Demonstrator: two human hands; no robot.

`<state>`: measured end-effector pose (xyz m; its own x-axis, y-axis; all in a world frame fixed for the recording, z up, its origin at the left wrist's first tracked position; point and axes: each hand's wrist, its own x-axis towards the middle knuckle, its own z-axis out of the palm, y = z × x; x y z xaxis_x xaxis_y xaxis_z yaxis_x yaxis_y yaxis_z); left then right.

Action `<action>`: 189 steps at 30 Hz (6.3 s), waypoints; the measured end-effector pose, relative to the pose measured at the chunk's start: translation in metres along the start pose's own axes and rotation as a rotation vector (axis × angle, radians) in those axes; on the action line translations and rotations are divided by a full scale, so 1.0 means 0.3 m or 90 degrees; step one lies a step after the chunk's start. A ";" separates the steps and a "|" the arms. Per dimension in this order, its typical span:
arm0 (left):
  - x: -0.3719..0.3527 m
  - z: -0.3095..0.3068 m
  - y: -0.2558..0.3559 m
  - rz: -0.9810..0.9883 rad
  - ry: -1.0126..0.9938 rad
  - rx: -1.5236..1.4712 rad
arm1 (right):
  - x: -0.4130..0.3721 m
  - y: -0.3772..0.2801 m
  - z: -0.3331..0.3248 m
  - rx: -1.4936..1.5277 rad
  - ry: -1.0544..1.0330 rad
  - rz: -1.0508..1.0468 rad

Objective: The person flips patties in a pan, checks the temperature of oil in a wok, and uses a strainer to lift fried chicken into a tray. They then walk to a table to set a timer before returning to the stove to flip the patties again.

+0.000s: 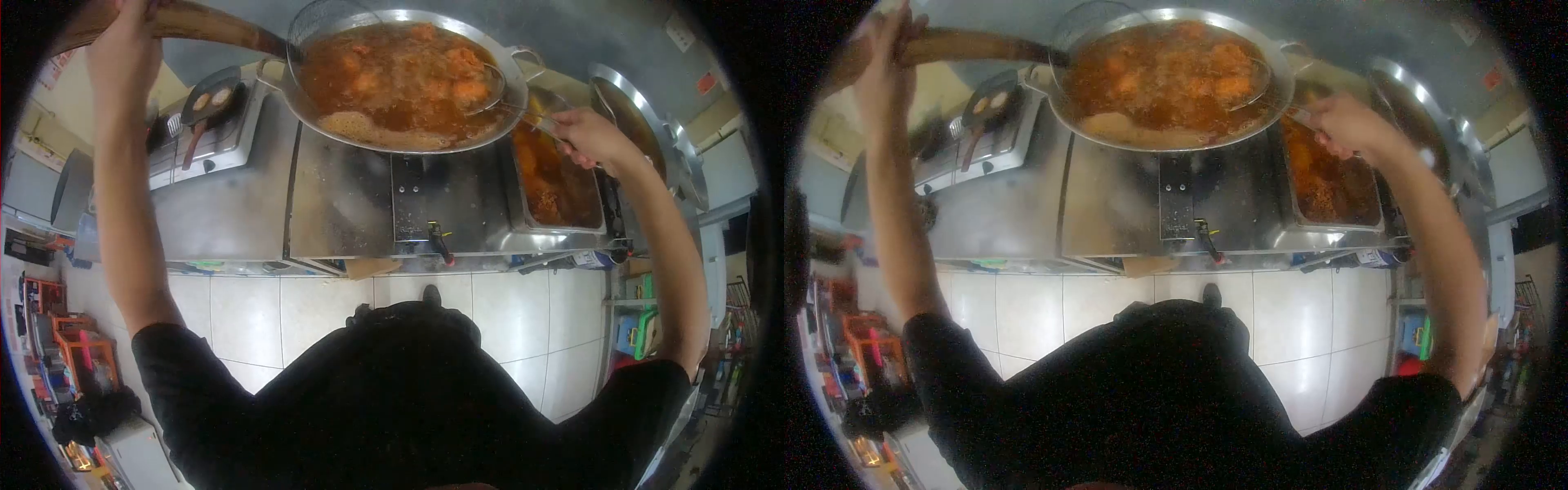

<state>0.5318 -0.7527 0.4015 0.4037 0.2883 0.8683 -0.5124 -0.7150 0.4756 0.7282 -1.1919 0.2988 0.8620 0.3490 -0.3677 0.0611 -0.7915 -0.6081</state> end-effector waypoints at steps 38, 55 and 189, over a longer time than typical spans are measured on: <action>-0.313 0.045 0.037 -0.339 0.501 -0.240 | 0.013 -0.287 0.096 -0.745 0.290 -0.358; -0.215 0.059 0.081 -0.129 0.542 -0.079 | 0.274 -0.040 -0.187 -0.721 0.375 -0.262; -0.530 -0.161 -0.002 0.021 0.566 -0.383 | -0.042 0.113 -0.094 0.133 0.058 -0.015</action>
<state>0.4313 -0.7673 0.2700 -0.1898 0.8081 0.5577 -0.9000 -0.3702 0.2301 0.7338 -1.2373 0.3027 0.9042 0.3119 -0.2918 -0.0153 -0.6592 -0.7518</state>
